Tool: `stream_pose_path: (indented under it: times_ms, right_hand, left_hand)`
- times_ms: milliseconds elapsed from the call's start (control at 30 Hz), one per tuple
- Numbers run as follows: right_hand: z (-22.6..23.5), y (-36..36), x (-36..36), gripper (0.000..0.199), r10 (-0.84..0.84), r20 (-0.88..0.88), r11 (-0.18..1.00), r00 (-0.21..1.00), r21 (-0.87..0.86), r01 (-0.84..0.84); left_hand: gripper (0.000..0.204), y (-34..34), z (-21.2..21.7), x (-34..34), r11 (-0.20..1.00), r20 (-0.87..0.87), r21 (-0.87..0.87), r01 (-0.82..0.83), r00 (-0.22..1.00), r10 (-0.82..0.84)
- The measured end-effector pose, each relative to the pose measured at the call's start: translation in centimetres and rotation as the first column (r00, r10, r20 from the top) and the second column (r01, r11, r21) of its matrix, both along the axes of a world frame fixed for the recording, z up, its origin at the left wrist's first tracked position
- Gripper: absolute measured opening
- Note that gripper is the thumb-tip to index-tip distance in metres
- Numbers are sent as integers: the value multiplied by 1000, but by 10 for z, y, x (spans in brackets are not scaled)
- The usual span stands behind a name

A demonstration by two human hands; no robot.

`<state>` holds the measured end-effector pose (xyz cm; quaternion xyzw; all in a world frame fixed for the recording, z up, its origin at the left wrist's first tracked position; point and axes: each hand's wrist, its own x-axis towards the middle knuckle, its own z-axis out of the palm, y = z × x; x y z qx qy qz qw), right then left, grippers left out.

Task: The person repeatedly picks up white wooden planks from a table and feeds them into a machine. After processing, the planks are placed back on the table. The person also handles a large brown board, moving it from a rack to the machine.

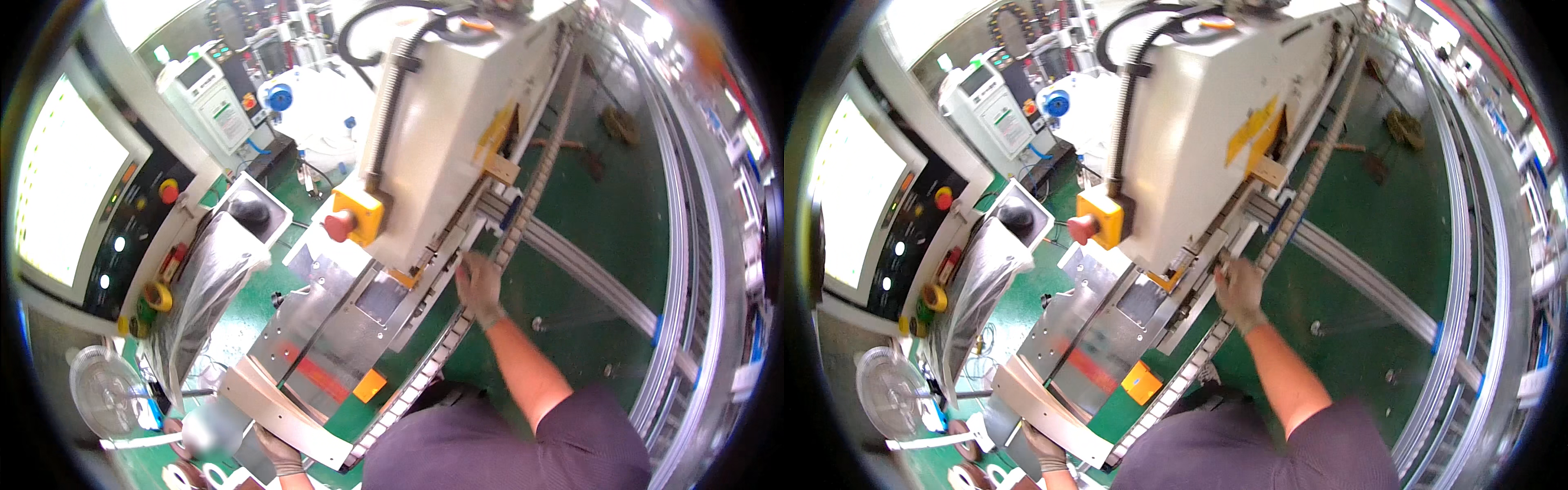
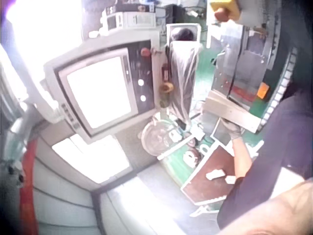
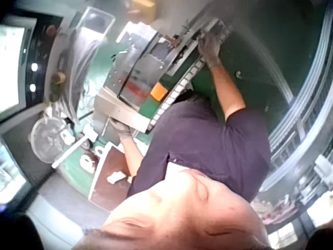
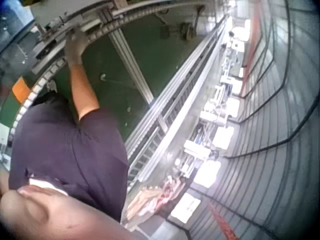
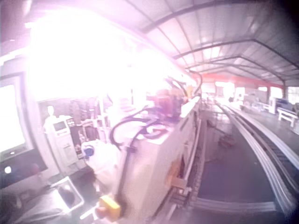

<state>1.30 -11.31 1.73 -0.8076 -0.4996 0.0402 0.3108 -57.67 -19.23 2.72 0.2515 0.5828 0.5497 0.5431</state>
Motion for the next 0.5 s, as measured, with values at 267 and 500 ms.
stream_pose_path:
  times_ms: [267,500]
  right_hand:
    - [38,-81,-246,37,740,-510,586,438,170,-792]
    - [35,-105,-362,92,702,-594,492,392,7,-871]
  left_hand:
    - [50,-18,1,-25,975,338,106,195,915,-220]
    - [36,-11,1,-21,995,333,-19,94,939,-82]
